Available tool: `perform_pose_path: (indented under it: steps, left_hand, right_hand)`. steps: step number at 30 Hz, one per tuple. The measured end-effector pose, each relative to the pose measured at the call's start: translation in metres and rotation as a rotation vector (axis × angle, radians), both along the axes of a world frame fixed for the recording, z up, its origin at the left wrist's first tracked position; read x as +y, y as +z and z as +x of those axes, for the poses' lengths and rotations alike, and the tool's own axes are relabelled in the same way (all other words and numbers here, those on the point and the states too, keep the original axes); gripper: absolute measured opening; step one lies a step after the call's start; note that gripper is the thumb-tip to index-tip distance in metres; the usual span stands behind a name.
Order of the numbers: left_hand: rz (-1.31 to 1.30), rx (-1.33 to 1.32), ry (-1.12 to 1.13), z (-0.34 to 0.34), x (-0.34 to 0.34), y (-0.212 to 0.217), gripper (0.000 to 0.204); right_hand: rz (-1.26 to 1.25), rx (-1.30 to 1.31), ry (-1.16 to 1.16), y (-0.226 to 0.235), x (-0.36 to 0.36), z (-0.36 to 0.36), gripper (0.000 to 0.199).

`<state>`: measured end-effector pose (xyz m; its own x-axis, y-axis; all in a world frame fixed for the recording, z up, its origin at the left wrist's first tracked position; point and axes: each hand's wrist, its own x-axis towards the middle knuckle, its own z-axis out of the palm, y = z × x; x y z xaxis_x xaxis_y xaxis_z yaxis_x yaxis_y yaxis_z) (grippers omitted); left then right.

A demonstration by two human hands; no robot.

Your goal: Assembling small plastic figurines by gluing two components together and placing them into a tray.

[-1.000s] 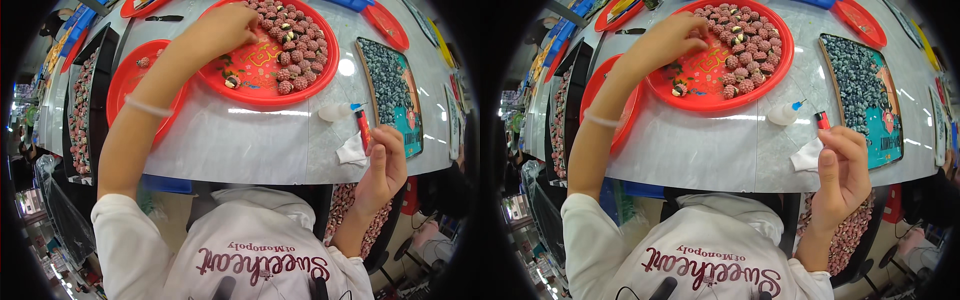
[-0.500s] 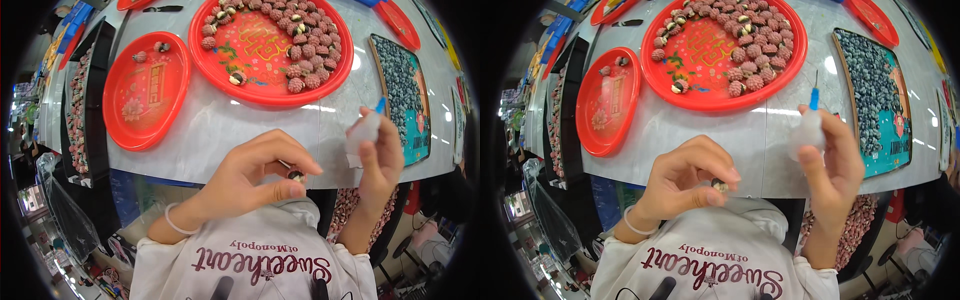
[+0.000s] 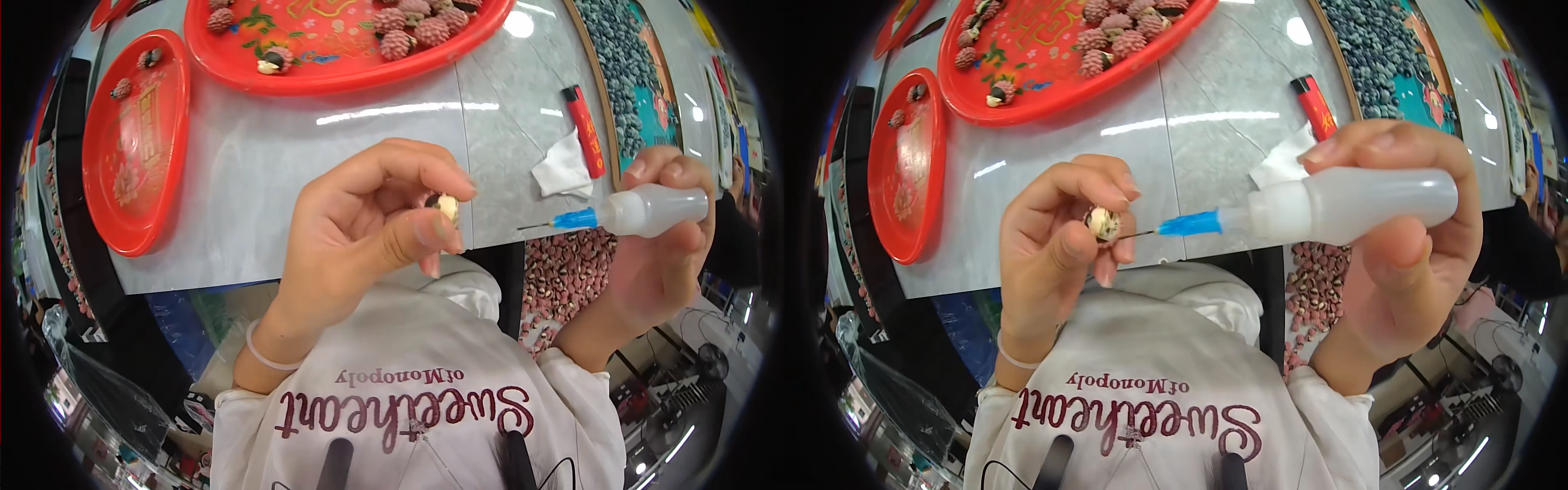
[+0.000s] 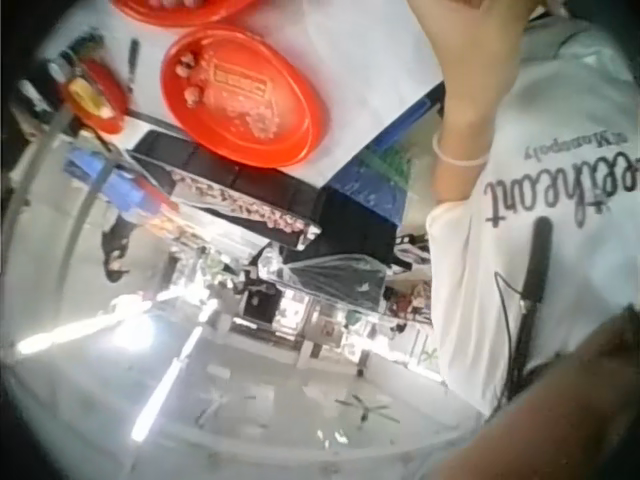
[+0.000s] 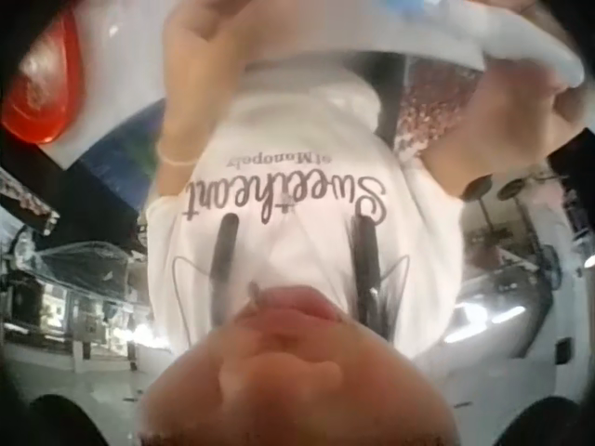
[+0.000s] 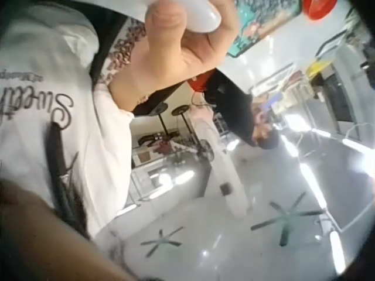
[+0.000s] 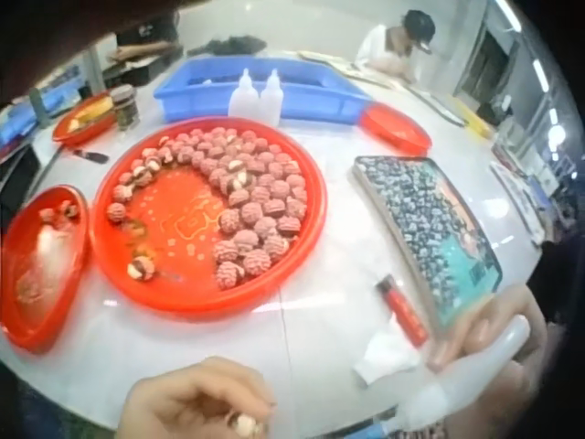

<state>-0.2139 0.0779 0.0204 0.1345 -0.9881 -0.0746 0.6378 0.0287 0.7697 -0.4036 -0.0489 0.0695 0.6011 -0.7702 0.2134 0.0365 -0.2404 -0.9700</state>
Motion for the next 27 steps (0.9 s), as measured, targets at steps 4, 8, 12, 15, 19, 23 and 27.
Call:
perform_pose_path:
  steps: [4,8,12,15,19,23,27]
  left_hand:
    - [0.044,0.080,-0.003,-0.004,-0.002,0.004,0.023]
    - [0.067,-0.175,0.095,-0.012,-0.007,0.002,0.040]
    - [0.033,-0.181,0.120,-0.014,-0.002,0.002,0.036]
    - [0.080,-0.097,0.107,-0.013,-0.002,0.005,0.036]
    - [0.046,-0.188,0.156,-0.013,-0.003,0.001,0.037]
    - [0.071,-0.161,0.142,-0.013,-0.003,0.004,0.038]
    - [0.096,-0.151,0.129,-0.013,-0.001,0.005,0.039]
  right_hand:
    - [-0.037,0.089,-0.004,0.004,0.001,-0.001,0.047]
    - [-0.032,0.114,-0.029,0.004,0.005,0.002,0.048]
    - [-0.044,0.124,-0.039,0.005,0.006,0.004,0.047]
    - [-0.070,0.137,-0.034,0.005,0.006,0.007,0.046]
    - [-0.026,0.141,-0.026,0.006,0.005,0.006,0.046]
    - [-0.067,0.164,-0.028,0.007,0.008,0.009,0.045]
    - [-0.374,0.249,0.061,0.015,0.008,0.008,0.045]
